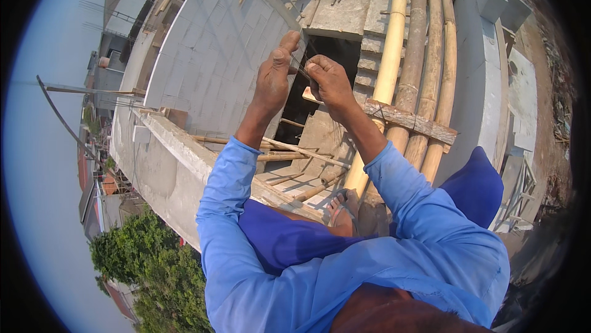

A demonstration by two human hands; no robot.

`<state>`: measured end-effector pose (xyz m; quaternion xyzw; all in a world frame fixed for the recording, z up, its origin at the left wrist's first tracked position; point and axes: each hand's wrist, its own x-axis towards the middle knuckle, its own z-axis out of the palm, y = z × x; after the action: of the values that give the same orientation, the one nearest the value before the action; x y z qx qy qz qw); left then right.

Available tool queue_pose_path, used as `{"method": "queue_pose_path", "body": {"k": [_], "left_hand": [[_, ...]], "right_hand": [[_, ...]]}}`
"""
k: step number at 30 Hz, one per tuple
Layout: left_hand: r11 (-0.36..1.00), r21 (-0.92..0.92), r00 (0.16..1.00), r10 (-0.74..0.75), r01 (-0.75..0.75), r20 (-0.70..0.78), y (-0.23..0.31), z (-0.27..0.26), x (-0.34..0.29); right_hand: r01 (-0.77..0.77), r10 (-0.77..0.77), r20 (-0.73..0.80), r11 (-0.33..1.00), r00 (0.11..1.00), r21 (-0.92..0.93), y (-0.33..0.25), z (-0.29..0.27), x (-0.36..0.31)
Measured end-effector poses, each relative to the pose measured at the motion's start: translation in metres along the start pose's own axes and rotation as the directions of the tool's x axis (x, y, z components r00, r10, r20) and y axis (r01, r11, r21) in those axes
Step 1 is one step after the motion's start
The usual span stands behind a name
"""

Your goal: The person uses wire and a pair of pliers to tie bamboo poles together, securing a horizontal support to vertical poles of a scaffolding structure.

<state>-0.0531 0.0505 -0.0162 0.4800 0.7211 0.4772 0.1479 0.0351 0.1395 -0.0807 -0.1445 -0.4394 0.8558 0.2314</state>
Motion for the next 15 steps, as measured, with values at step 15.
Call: {"method": "queue_pose_path", "body": {"k": [15], "left_hand": [[0.825, 0.517, 0.969, 0.246, -0.228, 0.034, 0.025, -0.046, 0.018]], "right_hand": [[0.242, -0.211, 0.120, 0.890, 0.970, -0.386, 0.006, 0.003, 0.000]]}}
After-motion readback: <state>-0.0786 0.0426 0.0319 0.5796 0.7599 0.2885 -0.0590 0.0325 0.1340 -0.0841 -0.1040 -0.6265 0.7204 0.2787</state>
